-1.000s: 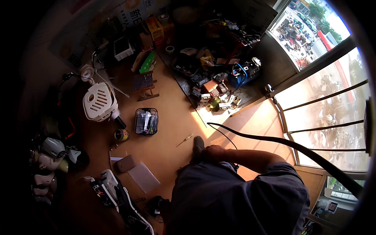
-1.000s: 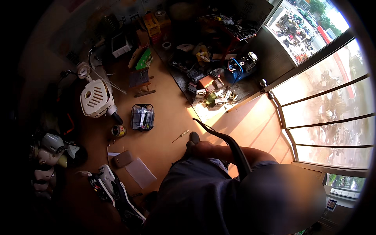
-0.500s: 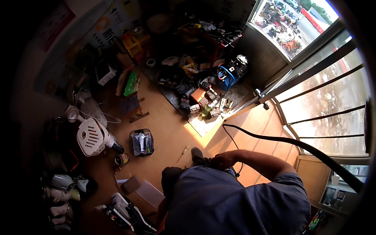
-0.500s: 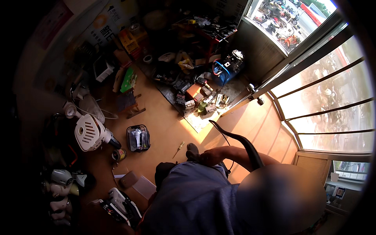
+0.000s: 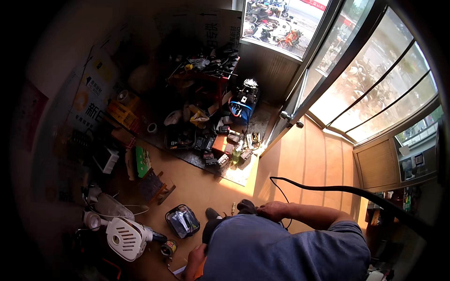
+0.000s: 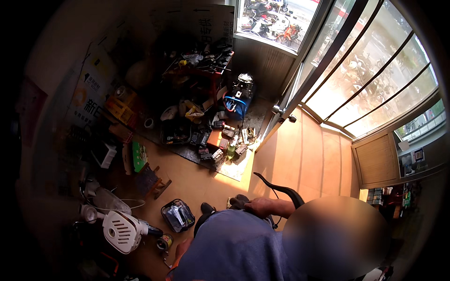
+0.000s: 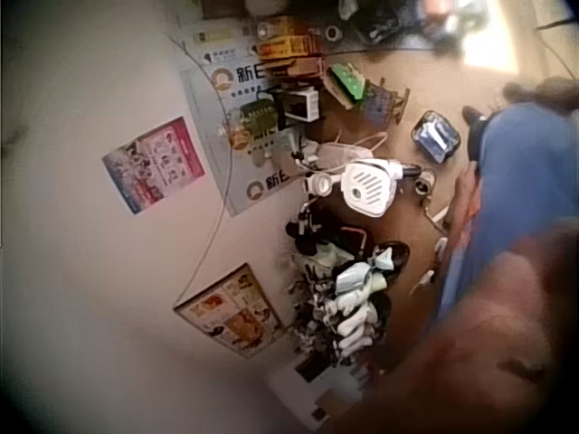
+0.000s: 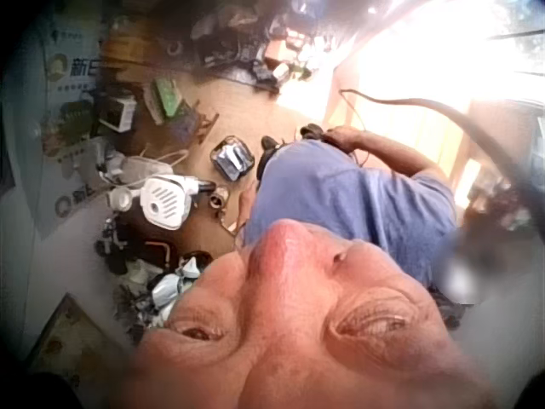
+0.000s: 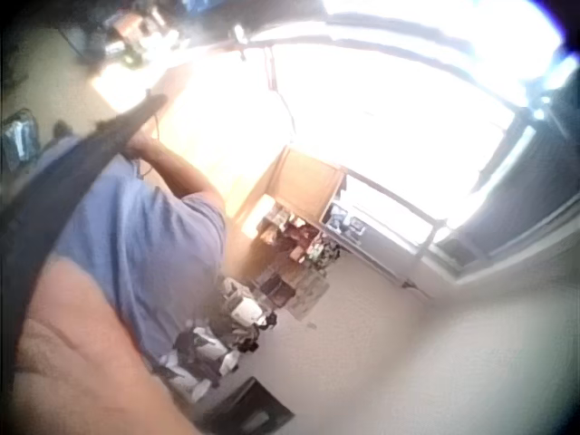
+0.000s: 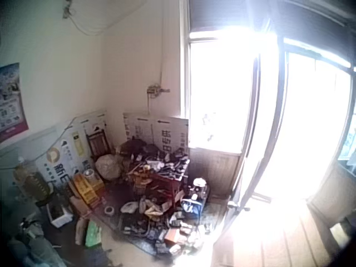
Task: The person unpacks a plastic part and installs it into the seat compartment of an electric scooter. They then retrieve a socket wrench and use it to tighten bolts securing the part within the scooter's internal wiring area.
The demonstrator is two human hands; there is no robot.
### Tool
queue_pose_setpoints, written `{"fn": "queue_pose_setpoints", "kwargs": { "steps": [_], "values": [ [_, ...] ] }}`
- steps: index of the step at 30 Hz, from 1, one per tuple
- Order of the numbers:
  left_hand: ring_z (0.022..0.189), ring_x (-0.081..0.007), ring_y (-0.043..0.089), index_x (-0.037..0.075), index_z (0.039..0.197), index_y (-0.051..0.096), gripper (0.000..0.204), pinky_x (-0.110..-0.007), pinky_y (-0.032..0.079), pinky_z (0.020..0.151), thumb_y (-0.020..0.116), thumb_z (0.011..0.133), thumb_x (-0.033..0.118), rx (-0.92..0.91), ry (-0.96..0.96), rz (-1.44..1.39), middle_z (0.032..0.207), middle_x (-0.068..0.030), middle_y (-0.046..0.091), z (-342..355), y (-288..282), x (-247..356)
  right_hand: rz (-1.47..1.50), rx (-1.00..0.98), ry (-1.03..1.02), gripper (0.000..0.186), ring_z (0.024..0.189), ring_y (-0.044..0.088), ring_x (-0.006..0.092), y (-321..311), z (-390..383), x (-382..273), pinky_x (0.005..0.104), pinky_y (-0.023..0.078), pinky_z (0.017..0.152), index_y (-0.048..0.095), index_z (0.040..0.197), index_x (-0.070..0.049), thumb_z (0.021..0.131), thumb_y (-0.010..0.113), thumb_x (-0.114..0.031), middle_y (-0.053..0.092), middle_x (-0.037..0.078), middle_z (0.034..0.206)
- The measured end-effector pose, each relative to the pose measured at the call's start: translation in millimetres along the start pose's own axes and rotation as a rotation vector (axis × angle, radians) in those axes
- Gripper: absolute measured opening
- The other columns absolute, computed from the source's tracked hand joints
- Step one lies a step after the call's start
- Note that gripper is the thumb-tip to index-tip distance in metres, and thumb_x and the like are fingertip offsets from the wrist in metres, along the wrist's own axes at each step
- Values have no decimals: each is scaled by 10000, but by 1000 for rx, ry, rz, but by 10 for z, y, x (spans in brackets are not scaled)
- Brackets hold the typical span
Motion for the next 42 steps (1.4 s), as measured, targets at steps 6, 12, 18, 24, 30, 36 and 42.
{"fn": "queue_pose_setpoints", "kwargs": {
  "steps": [6,12,18,24,30,36,42],
  "values": [
    [1064,-445,641,104,1171,619,317,-534,502,841,671,944,319,-244,218,133,1099,-203,674,460,-619,276,206,113,231,340,1145,646,458,227,-135,-262,528,522,964,593,1229,-64,955,602,-264,673,247,1176],
    [1050,-429,666,111,1188,616,293,-523,532,841,610,985,321,-352,402,289,1109,-185,692,870,-791,349,369,259,367,319,1078,657,504,384,-167,-299,567,519,910,537,1173,-44,1057,403,-309,686,301,1103],
    [1067,-414,673,106,1200,617,299,-517,540,851,567,1004,326,-382,426,371,1128,-182,696,1201,-885,814,495,422,307,370,1143,641,490,290,-161,104,549,505,968,526,1229,-43,1061,370,-333,682,296,1185],
    [1087,-403,671,127,1223,603,297,-510,539,858,558,1007,326,-317,393,315,1143,-167,697,1423,-745,1038,544,324,271,516,1318,559,468,36,-291,544,501,447,1109,498,1474,-70,1055,444,-366,597,292,1409],
    [1094,-409,666,123,1192,620,301,-489,544,865,615,970,326,-313,243,274,1145,-158,704,1563,-598,1161,732,257,240,544,1308,587,402,-124,-361,847,464,452,1107,510,1468,-28,1009,586,-309,612,262,1408],
    [957,-330,713,71,1095,661,264,-445,555,819,724,945,278,-230,160,16,994,-133,725,1721,-912,1357,859,235,127,530,1290,604,355,-647,-396,811,448,465,1083,575,1418,-28,975,643,-311,640,232,1384],
    [657,-151,651,43,1008,675,244,-300,540,614,612,1065,271,-4,-256,-841,788,-54,677,2612,-1469,167,563,112,303,647,1243,624,410,-1298,592,1000,470,497,1052,526,1448,-43,925,704,-381,638,232,1351]
  ]
}}
Point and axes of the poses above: each hand's wrist, its own z-axis towards the middle knuckle, its own y-axis out of the palm, x = y × z, the point moved 9 cm from there along z, towards the middle knuckle
